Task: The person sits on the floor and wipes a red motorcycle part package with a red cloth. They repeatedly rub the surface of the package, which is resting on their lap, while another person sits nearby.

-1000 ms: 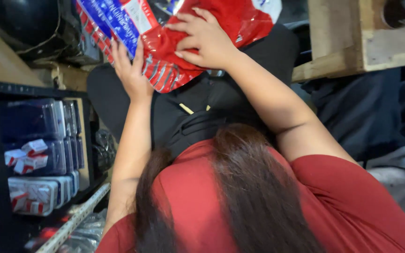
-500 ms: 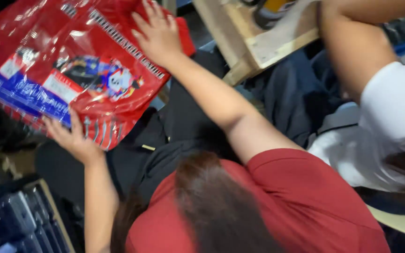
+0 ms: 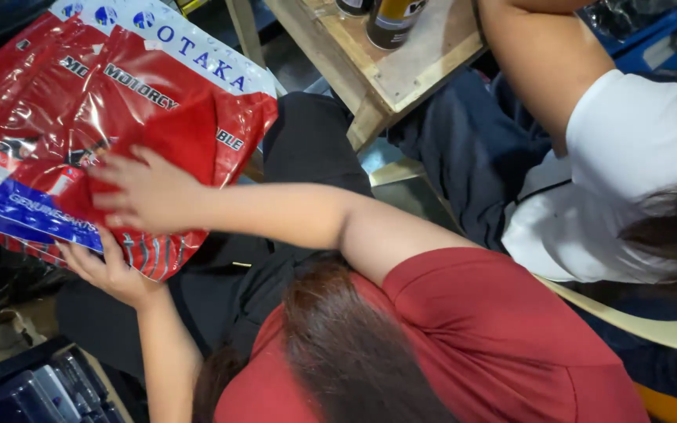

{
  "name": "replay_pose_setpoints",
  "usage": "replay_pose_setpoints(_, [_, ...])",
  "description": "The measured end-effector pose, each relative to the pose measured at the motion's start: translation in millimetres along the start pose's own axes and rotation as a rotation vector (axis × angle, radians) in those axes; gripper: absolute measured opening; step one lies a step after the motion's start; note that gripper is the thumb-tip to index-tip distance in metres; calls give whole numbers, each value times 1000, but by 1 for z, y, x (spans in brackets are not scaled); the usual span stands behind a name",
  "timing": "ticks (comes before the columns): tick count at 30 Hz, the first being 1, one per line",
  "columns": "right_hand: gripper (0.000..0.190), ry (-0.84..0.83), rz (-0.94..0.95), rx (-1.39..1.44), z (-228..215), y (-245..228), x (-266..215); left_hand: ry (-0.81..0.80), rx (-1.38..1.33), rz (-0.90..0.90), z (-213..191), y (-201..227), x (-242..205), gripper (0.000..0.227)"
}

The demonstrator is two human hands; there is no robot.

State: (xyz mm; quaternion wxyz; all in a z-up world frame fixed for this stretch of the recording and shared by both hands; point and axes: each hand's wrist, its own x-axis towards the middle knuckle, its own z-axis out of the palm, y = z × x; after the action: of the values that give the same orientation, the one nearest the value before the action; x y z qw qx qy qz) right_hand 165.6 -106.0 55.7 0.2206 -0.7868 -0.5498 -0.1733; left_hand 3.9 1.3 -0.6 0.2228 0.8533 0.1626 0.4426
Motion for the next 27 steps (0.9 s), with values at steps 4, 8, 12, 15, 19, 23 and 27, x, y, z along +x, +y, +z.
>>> replay_pose_setpoints(4, [39,-25,-234,236,-39,-11,-51,6,-44,-70,-11,27,6,59])
replay_pose_setpoints(8, [40,213,-297,272,-46,52,-83,181,182,307,1,8,12,39])
replay_pose_setpoints(12, [39,335,-99,46,-58,127,-78,194,207,272,1,6,8,30])
replay_pose_setpoints(15, [45,194,237,-128,-36,175,-55,211,214,264,-3,17,12,27])
replay_pose_setpoints(19, [52,183,537,-261,-10,175,-8,209,287,265,-13,42,19,23])
replay_pose_setpoints(23, [49,238,288,-286,-9,110,36,187,310,219,-2,19,12,28])
replay_pose_setpoints(27, [59,168,-46,-155,8,25,29,134,251,116,8,2,0,47])
